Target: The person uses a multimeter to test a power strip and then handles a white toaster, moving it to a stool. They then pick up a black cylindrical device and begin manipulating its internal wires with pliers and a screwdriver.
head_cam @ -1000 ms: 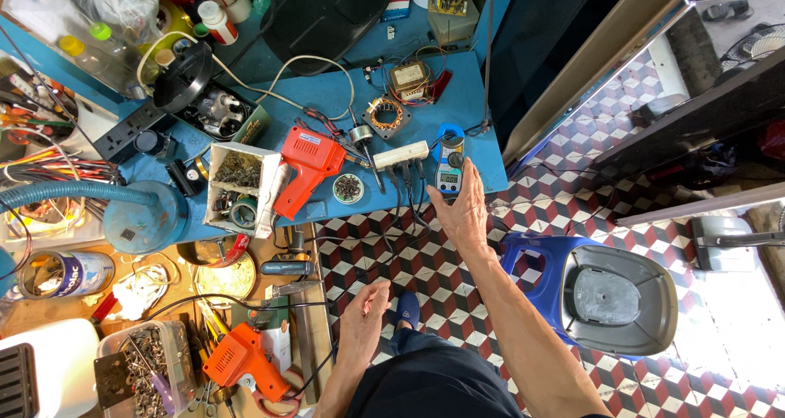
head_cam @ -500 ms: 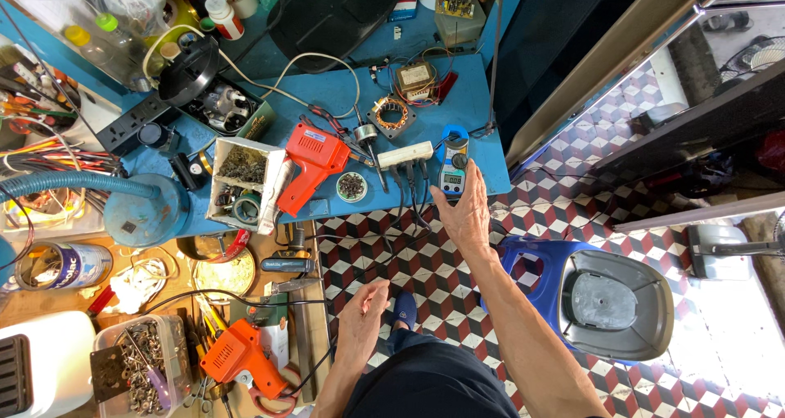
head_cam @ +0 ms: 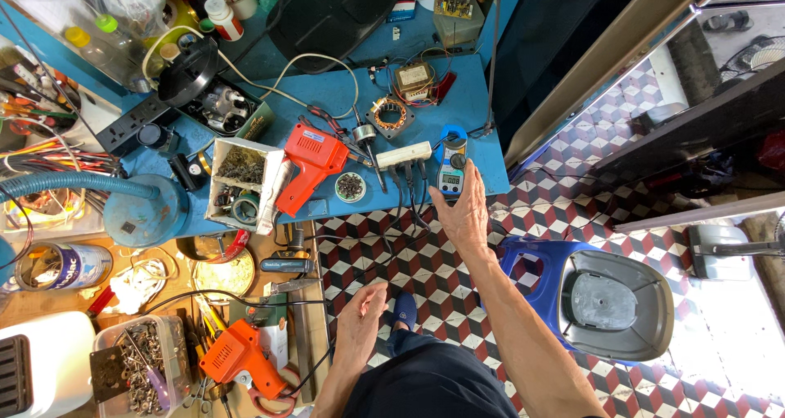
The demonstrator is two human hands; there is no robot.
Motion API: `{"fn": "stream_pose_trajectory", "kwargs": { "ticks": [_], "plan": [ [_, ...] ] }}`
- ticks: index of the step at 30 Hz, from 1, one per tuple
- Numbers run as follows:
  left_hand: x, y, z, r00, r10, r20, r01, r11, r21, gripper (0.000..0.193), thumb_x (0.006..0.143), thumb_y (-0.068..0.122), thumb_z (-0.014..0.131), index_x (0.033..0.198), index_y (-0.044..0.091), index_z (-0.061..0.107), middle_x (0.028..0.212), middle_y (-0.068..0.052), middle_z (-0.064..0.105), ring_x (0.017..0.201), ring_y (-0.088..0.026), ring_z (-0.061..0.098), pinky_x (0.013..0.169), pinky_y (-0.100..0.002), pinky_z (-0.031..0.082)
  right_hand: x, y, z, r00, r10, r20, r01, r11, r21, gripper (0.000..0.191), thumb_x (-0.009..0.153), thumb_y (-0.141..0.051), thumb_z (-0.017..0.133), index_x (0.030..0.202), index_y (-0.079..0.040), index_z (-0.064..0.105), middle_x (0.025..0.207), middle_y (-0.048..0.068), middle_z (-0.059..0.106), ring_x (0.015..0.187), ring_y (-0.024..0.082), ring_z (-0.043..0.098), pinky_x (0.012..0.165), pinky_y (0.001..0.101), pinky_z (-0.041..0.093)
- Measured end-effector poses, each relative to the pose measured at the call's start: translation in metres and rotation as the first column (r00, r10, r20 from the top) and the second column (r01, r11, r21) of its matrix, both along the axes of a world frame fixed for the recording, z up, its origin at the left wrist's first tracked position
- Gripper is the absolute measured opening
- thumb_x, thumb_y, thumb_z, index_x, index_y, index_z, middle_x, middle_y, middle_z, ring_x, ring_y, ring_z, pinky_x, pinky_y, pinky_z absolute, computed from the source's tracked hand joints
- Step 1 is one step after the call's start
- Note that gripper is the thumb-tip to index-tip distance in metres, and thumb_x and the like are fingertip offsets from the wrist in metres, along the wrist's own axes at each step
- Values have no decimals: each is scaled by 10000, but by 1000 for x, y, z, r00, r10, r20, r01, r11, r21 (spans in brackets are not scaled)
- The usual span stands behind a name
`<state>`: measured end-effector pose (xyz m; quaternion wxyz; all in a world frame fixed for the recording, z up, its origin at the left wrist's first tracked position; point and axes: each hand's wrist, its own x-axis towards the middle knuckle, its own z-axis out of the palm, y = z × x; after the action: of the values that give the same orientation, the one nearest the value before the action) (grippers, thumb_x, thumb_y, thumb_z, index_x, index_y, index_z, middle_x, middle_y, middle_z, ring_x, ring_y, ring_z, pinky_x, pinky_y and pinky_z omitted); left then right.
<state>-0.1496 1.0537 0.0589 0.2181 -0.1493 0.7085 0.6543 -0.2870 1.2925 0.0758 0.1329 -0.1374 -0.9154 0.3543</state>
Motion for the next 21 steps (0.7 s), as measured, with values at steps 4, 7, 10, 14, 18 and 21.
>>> {"fn": "stream_pose_trajectory", "kwargs": {
  "ticks": [4, 7, 10, 14, 18, 21],
  "plan": [
    [1, -2, -6, 1000, 11, 2, -11, 999, 36, 492, 959, 412, 594, 1276, 49, 695, 1177, -128, 739, 1073, -216, 723, 968, -348, 568, -1, -1, -7, 998, -4, -60, 4, 1000, 13, 951, 889, -384, 764, 1566, 48, 254, 1543, 293, 381, 1438, 404, 395, 1166, 463, 372],
    [2, -3, -9, 1000, 26, 3, -26, 998, 51, 495, 964, 417, 601, 1273, 43, 699, 1147, -130, 733, 1071, -219, 720, 968, -350, 579, -3, -3, -11, 995, -20, -95, 23, 999, 28, 946, 881, -345, 787, 1564, 47, 264, 1521, 294, 403, 1434, 410, 395, 1172, 482, 357],
    [3, -5, -11, 1000, 21, 0, -21, 1000, 21, 504, 962, 423, 604, 1276, 41, 701, 1117, -125, 735, 1044, -225, 719, 953, -358, 584, -3, -4, -13, 991, -27, -132, 28, 1000, 7, 939, 878, -305, 785, 1572, 44, 257, 1514, 285, 430, 1423, 399, 426, 1171, 479, 374],
    [4, -7, -11, 1000, 14, 19, -14, 1000, -2, 509, 954, 424, 600, 1288, 51, 691, 1127, -105, 740, 1038, -204, 721, 949, -350, 579, -1, -6, -9, 990, -59, -128, 52, 997, -52, 952, 870, -276, 791, 1585, 20, 238, 1479, 273, 460, 1375, 394, 471, 1129, 475, 405],
    [2, -6, -11, 1000, 20, -3, -20, 1000, 22, 502, 959, 414, 605, 1283, 41, 692, 1132, -103, 740, 1041, -196, 717, 950, -339, 579, 1, -7, -4, 991, -59, -118, 45, 993, -112, 951, 879, -271, 779, 1602, -6, 221, 1457, 251, 484, 1338, 377, 514, 1098, 461, 441],
    [2, -4, -12, 1000, 13, -6, -13, 1000, 23, 494, 964, 407, 606, 1279, 37, 695, 1125, -108, 741, 1037, -200, 718, 947, -337, 578, 1, -6, -3, 991, -59, -119, 45, 992, -121, 954, 876, -264, 782, 1603, -13, 219, 1460, 248, 482, 1340, 379, 509, 1097, 463, 440]
  ]
}}
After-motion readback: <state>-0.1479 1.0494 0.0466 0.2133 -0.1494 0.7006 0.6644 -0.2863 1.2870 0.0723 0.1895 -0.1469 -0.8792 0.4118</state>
